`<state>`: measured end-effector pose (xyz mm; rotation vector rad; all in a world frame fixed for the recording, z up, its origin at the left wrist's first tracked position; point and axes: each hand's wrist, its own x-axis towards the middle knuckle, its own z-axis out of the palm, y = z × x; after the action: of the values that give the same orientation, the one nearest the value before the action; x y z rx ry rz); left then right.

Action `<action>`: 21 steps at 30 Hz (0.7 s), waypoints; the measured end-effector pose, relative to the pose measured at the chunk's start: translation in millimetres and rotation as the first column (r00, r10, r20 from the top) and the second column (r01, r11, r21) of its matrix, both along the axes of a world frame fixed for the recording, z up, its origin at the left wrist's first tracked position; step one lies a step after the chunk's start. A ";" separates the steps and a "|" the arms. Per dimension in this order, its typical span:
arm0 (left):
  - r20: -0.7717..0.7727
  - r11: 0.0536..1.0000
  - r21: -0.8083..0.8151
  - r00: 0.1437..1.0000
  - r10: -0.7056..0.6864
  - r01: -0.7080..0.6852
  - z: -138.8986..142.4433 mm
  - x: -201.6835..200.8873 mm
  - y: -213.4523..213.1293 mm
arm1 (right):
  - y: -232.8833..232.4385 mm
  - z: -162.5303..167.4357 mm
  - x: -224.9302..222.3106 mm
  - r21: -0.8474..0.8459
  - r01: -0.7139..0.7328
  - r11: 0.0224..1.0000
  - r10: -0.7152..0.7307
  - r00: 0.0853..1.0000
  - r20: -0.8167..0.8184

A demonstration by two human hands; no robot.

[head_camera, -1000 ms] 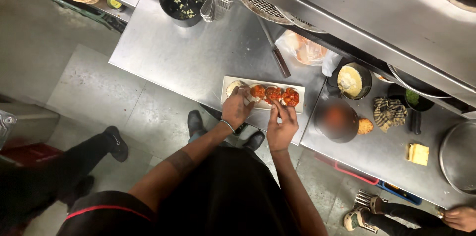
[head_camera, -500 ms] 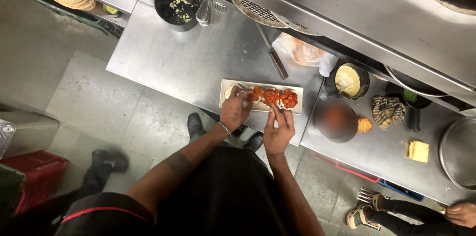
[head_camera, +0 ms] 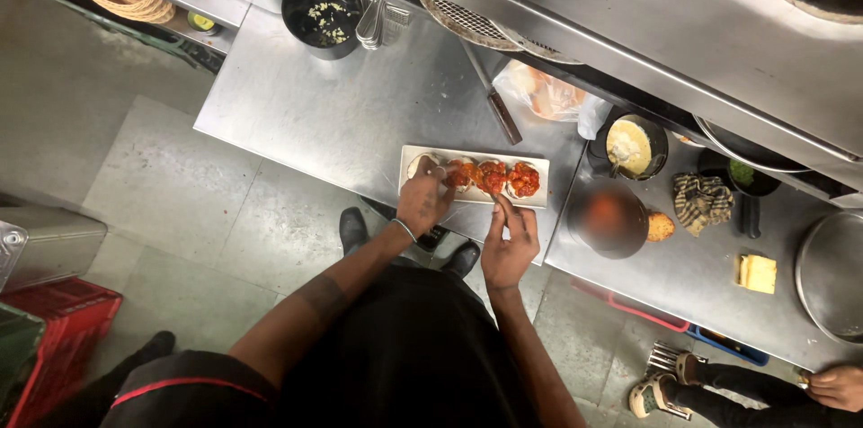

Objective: The person spreads a white creamy topping from a bowl onto fried round bases one at a time using a small spatula, placing each finished base on a long white serving plate. They then spoon a red chutney topping onto each base, add a green garnish, and carry the finished plate across the kitchen.

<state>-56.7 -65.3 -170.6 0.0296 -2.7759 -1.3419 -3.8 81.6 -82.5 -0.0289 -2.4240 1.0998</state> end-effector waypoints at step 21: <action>0.040 0.998 -0.055 0.999 -0.034 0.036 -3.6 -7.4 -0.6 | 11.3 -1.4 -1.2 -0.047 0.004 0.999 -0.001 0.998 0.058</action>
<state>-64.1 -65.8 -174.2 0.0049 -2.8579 -1.2841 -5.0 92.9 -83.8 -0.0805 -2.4482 1.1707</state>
